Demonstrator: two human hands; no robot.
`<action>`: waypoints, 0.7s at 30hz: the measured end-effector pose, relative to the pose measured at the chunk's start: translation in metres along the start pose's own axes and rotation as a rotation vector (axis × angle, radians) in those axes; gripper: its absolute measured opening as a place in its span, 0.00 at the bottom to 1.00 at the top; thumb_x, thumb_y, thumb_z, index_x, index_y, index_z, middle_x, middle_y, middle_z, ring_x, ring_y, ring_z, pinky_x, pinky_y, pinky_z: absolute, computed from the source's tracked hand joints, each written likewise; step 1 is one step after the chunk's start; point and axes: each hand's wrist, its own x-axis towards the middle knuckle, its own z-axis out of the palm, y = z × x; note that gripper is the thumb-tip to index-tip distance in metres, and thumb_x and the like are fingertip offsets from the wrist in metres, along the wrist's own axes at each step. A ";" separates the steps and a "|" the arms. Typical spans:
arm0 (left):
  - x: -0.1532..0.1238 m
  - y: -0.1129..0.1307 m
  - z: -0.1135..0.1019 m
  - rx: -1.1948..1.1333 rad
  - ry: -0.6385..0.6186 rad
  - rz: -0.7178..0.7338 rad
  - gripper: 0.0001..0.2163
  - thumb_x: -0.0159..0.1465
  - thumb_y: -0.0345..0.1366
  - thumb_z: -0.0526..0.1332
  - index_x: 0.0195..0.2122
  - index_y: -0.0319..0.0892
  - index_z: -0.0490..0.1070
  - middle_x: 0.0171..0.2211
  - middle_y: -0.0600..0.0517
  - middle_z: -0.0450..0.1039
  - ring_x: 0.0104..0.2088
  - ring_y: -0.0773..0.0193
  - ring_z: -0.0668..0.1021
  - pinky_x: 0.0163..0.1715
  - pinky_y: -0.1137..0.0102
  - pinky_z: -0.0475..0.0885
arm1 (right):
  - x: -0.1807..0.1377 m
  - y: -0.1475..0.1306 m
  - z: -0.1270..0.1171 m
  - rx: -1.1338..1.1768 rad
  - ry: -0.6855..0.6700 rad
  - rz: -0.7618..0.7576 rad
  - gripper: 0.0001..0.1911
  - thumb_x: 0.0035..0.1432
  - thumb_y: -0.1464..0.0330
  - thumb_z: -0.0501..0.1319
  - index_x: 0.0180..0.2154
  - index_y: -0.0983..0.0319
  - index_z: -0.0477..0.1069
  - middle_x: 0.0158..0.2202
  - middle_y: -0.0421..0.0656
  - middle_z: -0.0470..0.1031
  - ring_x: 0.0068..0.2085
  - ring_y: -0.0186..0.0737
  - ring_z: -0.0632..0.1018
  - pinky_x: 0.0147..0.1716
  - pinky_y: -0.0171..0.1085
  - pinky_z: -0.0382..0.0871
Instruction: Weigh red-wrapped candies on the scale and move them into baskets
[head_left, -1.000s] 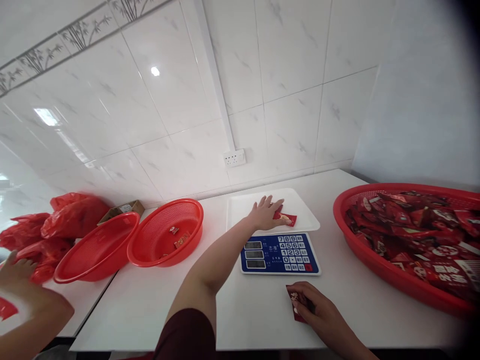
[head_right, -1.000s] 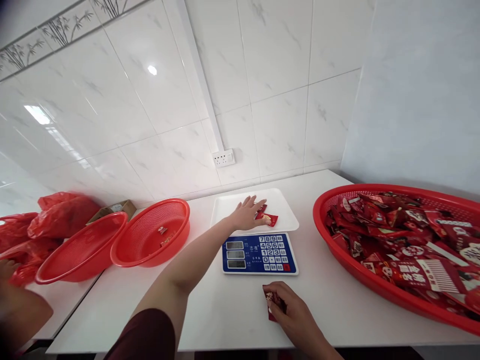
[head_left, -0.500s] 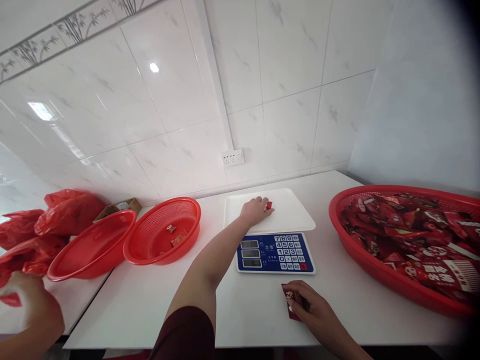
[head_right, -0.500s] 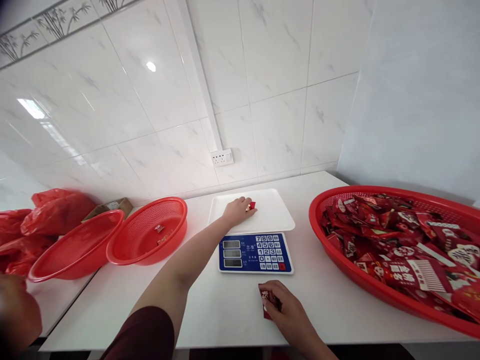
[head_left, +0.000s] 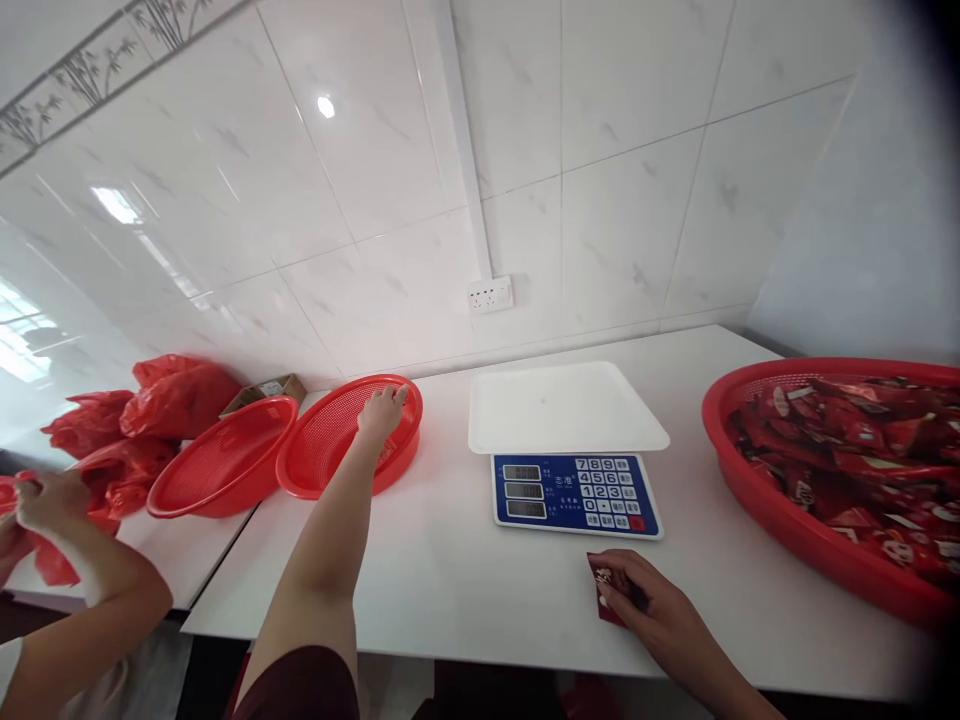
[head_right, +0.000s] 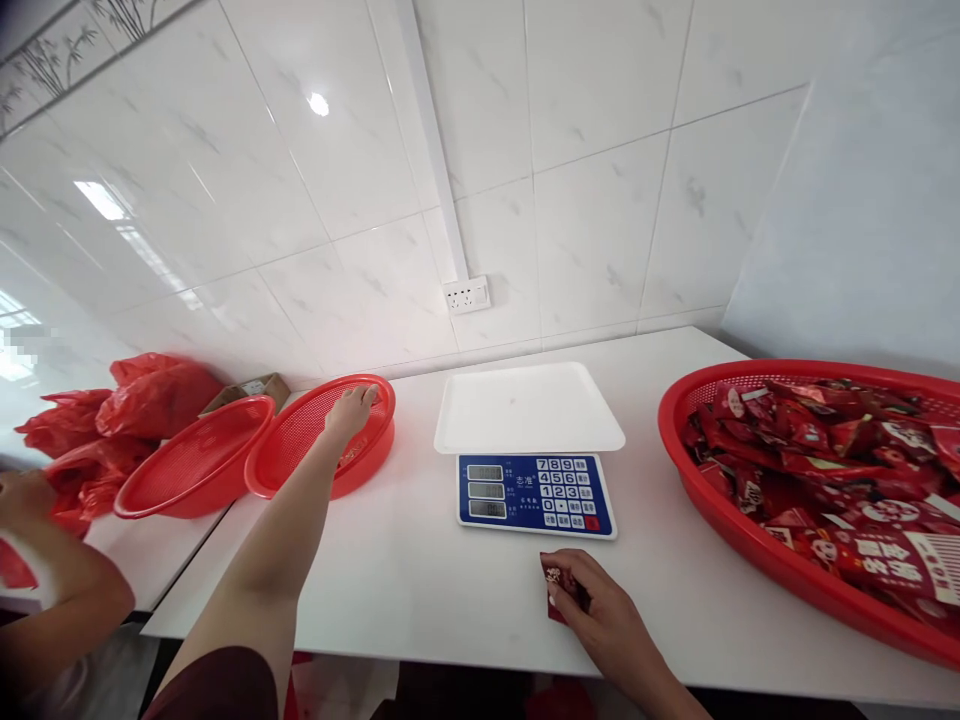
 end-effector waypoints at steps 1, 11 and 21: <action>-0.003 -0.008 0.001 -0.009 -0.020 -0.030 0.23 0.67 0.52 0.42 0.49 0.45 0.69 0.48 0.39 0.71 0.50 0.45 0.73 0.44 0.49 0.68 | 0.000 0.003 0.001 0.001 0.013 0.005 0.17 0.56 0.54 0.57 0.41 0.56 0.74 0.41 0.44 0.73 0.35 0.38 0.74 0.36 0.36 0.73; -0.083 0.020 0.045 -0.457 0.460 0.292 0.19 0.69 0.44 0.45 0.54 0.42 0.65 0.57 0.41 0.65 0.64 0.52 0.57 0.61 0.49 0.54 | 0.042 -0.038 -0.018 0.007 0.205 -0.021 0.26 0.50 0.47 0.61 0.41 0.59 0.73 0.38 0.46 0.75 0.40 0.46 0.77 0.42 0.43 0.73; -0.141 0.055 0.111 -0.751 0.409 0.617 0.12 0.67 0.33 0.51 0.49 0.42 0.67 0.47 0.44 0.72 0.53 0.58 0.70 0.52 0.58 0.68 | 0.102 -0.105 -0.084 -0.310 0.234 -0.111 0.33 0.59 0.59 0.56 0.64 0.55 0.50 0.67 0.43 0.49 0.65 0.46 0.56 0.59 0.45 0.59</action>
